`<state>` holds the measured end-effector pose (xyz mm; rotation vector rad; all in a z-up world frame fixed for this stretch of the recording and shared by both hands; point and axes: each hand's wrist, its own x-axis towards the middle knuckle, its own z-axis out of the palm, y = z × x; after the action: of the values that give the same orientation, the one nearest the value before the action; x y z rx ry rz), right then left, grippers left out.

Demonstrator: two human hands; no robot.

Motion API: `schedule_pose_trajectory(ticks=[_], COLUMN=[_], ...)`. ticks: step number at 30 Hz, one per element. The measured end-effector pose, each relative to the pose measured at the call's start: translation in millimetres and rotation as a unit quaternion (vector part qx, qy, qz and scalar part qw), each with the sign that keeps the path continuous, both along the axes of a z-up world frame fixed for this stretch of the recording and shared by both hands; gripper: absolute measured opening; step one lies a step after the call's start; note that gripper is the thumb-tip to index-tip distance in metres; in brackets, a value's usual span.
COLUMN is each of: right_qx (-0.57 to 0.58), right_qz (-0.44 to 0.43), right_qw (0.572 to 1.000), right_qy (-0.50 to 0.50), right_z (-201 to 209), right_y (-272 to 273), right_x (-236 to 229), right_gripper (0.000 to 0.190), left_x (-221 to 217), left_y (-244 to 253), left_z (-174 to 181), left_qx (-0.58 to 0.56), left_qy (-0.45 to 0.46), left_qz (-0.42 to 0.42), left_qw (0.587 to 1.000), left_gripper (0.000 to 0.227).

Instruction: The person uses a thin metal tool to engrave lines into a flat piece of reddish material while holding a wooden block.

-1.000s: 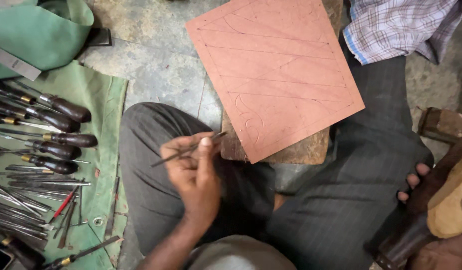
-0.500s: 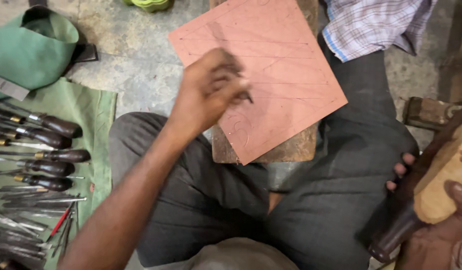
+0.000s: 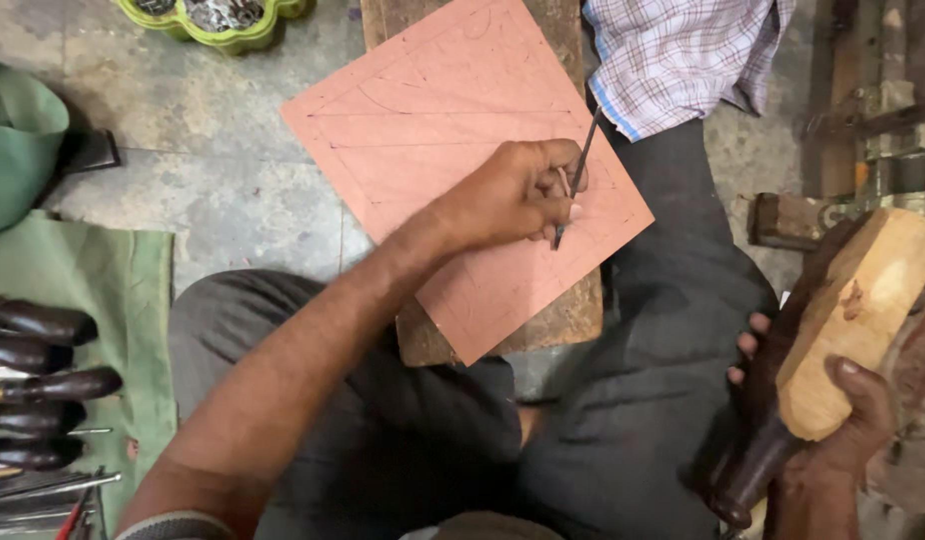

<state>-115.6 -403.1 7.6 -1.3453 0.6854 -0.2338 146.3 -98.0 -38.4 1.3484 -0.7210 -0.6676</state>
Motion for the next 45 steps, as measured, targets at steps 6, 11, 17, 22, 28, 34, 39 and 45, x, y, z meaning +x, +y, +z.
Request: schedule_pose_trajectory(ticks=[6, 11, 17, 22, 28, 34, 39, 45], right_qx=[0.073, 0.074, 0.029, 0.14, -0.08, -0.288, -0.41, -0.503], right_qz=[0.001, 0.0, 0.012, -0.033, 0.091, 0.142, 0.174, 0.257], right_qw=[0.997, 0.997, 0.999, 0.986, 0.993, 0.947, 0.895, 0.821], right_qy=[-0.026, -0.034, -0.025, -0.081, -0.004, 0.016, 0.005, -0.078], right_z=[-2, -4, -4, -3, 12, 37, 71, 94], right_y=[-4, -9, -1, 4, 4, 37, 64, 81], right_x=[5, 3, 0, 0, 10, 51, 102, 141], right_gripper=[0.076, 0.077, 0.083, 0.097, 0.086, 0.066, 0.075, 0.076], left_x=[2, 3, 2, 0, -1, -1, -2, -5], left_y=[1, 0, 1, 2, -1, 1, 0, -2], left_z=[-3, 1, 6, 7, 6, 6, 6, 8], left_qx=[0.004, 0.043, 0.046, 0.073, 0.08, 0.08, 0.094, 0.081], left_qy=[-0.033, -0.059, -0.073, -0.064, -0.074, -0.087, -0.069, -0.115], left_qz=[-0.005, -0.008, -0.004, -0.002, 0.0, 0.007, 0.009, 0.034], left_qw=[0.999, 0.997, 0.996, 0.995, 0.994, 0.993, 0.993, 0.99], left_gripper=[0.012, 0.012, 0.011, 0.011, 0.011, 0.012, 0.011, 0.012])
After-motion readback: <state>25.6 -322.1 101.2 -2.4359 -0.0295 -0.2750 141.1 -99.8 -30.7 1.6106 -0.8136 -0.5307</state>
